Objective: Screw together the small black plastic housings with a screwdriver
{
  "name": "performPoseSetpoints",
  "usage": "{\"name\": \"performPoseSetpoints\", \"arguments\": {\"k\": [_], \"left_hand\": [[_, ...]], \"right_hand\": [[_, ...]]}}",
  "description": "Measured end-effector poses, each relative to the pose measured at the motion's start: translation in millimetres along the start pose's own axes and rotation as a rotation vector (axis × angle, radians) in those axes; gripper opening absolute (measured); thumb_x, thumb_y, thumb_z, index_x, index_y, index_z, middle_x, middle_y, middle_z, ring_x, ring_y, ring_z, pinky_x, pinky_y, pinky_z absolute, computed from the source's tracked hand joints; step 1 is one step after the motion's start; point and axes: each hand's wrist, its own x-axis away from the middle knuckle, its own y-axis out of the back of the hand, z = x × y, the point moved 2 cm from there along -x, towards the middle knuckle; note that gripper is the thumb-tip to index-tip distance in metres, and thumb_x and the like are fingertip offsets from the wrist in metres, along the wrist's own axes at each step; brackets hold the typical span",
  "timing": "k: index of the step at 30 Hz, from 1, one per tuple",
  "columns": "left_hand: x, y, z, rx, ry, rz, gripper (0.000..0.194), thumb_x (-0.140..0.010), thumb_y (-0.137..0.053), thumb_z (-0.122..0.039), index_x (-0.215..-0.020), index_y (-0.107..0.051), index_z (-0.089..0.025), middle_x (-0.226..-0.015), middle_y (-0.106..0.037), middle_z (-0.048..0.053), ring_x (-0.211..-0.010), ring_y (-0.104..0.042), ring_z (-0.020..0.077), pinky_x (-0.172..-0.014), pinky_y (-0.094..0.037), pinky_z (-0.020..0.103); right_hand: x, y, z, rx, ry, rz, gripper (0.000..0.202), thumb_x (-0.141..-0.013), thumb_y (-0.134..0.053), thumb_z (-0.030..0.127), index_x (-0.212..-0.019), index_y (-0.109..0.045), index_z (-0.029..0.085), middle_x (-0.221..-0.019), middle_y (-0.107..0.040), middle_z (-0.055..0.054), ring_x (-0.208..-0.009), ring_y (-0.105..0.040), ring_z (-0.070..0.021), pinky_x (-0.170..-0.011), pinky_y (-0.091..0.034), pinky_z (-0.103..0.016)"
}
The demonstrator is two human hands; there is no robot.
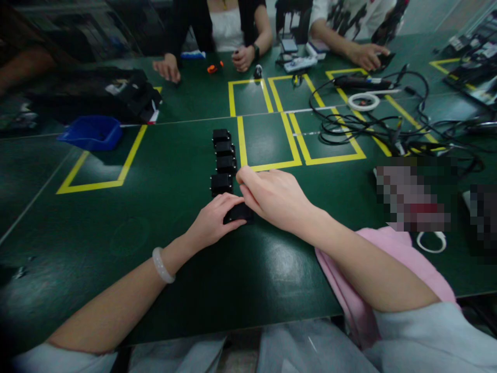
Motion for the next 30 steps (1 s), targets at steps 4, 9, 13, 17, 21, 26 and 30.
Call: {"name": "performPoseSetpoints", "arguments": {"k": [4, 9, 13, 17, 21, 26, 30], "left_hand": [[0.2, -0.6, 0.6, -0.013, -0.001, -0.004, 0.038, -0.086, -0.061, -0.034, -0.119, -0.051, -0.020, -0.111, -0.057, 0.007, -0.103, -0.052, 0.0237, -0.091, -0.044, 0.039], [0.0, -0.2, 0.6, -0.015, -0.002, 0.003, 0.039, -0.086, -0.061, -0.034, -0.121, -0.050, -0.020, -0.113, -0.057, 0.006, -0.103, -0.052, 0.0237, -0.092, -0.044, 0.040], [0.2, 0.2, 0.4, -0.017, 0.000, -0.001, 0.039, -0.086, -0.061, -0.034, -0.120, -0.050, -0.020, -0.112, -0.057, 0.006, -0.103, -0.052, 0.0238, -0.091, -0.044, 0.040], [0.2, 0.3, -0.1, -0.007, 0.002, 0.002, 0.039, -0.086, -0.061, -0.033, -0.121, -0.050, -0.020, -0.112, -0.057, 0.006, -0.102, -0.053, 0.0235, -0.091, -0.044, 0.039], [0.2, 0.5, -0.1, -0.009, 0.003, -0.001, 0.039, -0.086, -0.062, -0.033, -0.121, -0.050, -0.020, -0.112, -0.057, 0.006, -0.103, -0.053, 0.0235, -0.092, -0.044, 0.039], [0.3, 0.9, -0.2, -0.005, 0.001, 0.004, 0.039, -0.086, -0.061, -0.033, -0.121, -0.049, -0.021, -0.112, -0.057, 0.006, -0.103, -0.053, 0.0236, -0.092, -0.044, 0.040], [0.2, 0.8, -0.5, -0.002, 0.003, 0.004, 0.038, -0.086, -0.061, -0.034, -0.120, -0.050, -0.021, -0.112, -0.057, 0.007, -0.103, -0.053, 0.0240, -0.092, -0.045, 0.040]], "right_hand": [[0.3, -0.5, -0.5, 0.032, 0.010, 0.019, 0.028, -0.095, -0.037, 0.035, -0.091, -0.056, 0.016, -0.069, -0.063, -0.003, -0.063, -0.058, -0.0172, -0.060, -0.033, -0.027], [0.6, -0.5, -0.5, -0.021, -0.011, -0.004, 0.021, -0.093, -0.038, 0.026, -0.100, -0.054, 0.015, -0.076, -0.064, -0.004, -0.066, -0.059, -0.0162, -0.061, -0.034, -0.026], [0.6, -0.7, 0.0, 0.003, -0.010, 0.028, 0.028, -0.096, -0.036, 0.036, -0.092, -0.055, 0.016, -0.071, -0.063, -0.004, -0.065, -0.058, -0.0172, -0.061, -0.033, -0.027], [0.8, -0.8, -0.5, -0.007, -0.036, 0.014, 0.023, -0.095, -0.035, 0.027, -0.096, -0.055, 0.015, -0.073, -0.063, -0.004, -0.065, -0.059, -0.0168, -0.061, -0.034, -0.027], [0.6, -1.7, -0.7, -0.025, -0.025, 0.010, 0.022, -0.094, -0.037, 0.029, -0.096, -0.054, 0.015, -0.075, -0.064, -0.004, -0.066, -0.060, -0.0168, -0.061, -0.035, -0.027], [0.2, -1.5, -0.7, -0.013, -0.029, 0.006, 0.021, -0.094, -0.037, 0.027, -0.098, -0.054, 0.015, -0.073, -0.063, -0.003, -0.063, -0.059, -0.0161, -0.060, -0.034, -0.027], [0.7, -0.3, -0.8, -0.026, -0.019, 0.003, 0.021, -0.093, -0.040, 0.028, -0.100, -0.054, 0.015, -0.072, -0.062, -0.002, -0.064, -0.059, -0.0164, -0.060, -0.034, -0.027]]}}
